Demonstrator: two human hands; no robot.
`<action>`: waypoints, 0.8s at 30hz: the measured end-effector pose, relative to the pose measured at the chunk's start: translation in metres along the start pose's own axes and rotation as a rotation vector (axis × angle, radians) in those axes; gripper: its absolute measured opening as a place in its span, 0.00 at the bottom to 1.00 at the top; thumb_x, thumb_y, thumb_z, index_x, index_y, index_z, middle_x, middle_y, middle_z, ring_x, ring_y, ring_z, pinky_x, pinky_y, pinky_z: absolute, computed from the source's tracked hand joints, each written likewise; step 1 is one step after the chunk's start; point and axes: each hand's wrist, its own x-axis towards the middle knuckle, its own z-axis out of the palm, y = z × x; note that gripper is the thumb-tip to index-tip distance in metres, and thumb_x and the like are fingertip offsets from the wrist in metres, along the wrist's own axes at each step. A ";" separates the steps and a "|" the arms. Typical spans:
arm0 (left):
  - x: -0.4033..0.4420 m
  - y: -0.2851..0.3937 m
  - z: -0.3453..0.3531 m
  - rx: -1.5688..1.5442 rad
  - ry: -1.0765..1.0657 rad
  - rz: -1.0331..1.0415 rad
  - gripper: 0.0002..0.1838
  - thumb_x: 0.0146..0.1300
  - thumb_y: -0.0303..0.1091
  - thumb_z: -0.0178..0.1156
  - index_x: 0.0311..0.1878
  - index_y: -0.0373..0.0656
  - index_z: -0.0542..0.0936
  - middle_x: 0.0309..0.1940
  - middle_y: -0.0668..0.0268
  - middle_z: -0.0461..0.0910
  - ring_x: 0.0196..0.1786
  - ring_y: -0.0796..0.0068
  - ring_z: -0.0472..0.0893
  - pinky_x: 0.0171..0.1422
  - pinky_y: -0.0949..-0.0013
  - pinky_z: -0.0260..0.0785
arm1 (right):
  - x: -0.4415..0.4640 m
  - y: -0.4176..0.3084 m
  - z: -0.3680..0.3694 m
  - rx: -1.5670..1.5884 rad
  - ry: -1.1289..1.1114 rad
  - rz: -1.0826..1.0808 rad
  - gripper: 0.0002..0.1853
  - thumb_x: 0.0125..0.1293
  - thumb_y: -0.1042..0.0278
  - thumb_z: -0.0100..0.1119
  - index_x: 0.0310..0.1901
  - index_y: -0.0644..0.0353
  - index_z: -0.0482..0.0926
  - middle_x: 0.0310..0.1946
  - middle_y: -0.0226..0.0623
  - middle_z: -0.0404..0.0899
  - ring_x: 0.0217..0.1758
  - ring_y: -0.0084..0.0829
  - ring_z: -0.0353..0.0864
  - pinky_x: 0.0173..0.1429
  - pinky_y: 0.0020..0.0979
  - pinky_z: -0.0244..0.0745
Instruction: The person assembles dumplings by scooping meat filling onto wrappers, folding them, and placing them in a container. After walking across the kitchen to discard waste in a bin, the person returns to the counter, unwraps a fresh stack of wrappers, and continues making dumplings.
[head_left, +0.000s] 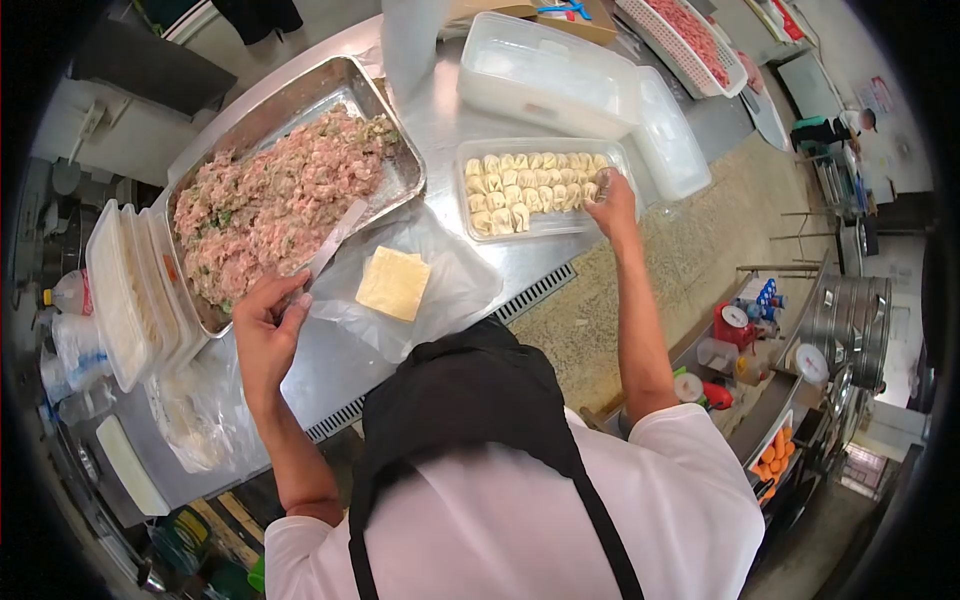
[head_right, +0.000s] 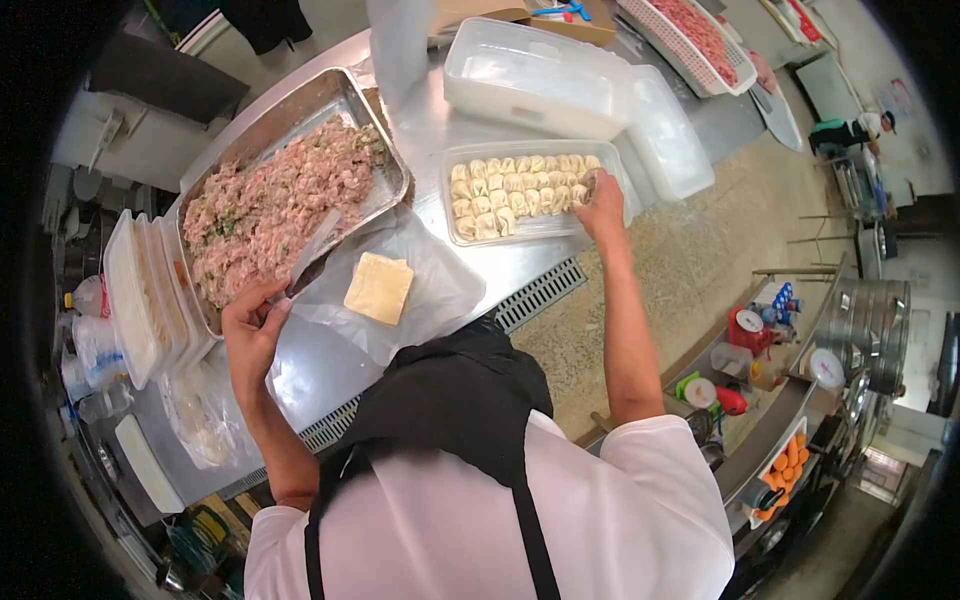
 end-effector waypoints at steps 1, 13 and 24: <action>-0.001 -0.001 -0.001 -0.008 0.006 0.002 0.18 0.55 0.15 0.65 0.50 0.36 0.86 0.35 0.70 0.79 0.29 0.85 0.64 0.33 0.78 0.56 | 0.000 0.005 0.004 -0.001 0.000 0.002 0.20 0.48 0.71 0.74 0.44 0.62 0.80 0.39 0.51 0.84 0.46 0.50 0.85 0.52 0.42 0.79; -0.007 -0.016 -0.003 -0.055 0.060 -0.081 0.17 0.57 0.17 0.66 0.51 0.37 0.86 0.38 0.71 0.81 0.27 0.88 0.62 0.29 0.79 0.55 | 0.001 0.006 0.005 0.092 -0.055 0.040 0.18 0.44 0.76 0.74 0.41 0.60 0.86 0.40 0.48 0.86 0.45 0.47 0.86 0.49 0.40 0.81; -0.022 -0.029 -0.013 0.098 0.186 -0.208 0.22 0.55 0.21 0.68 0.55 0.43 0.85 0.38 0.67 0.83 0.26 0.81 0.66 0.32 0.74 0.65 | -0.096 -0.261 0.030 0.642 -0.539 -0.542 0.10 0.56 0.70 0.71 0.40 0.61 0.85 0.35 0.43 0.84 0.41 0.45 0.84 0.45 0.40 0.80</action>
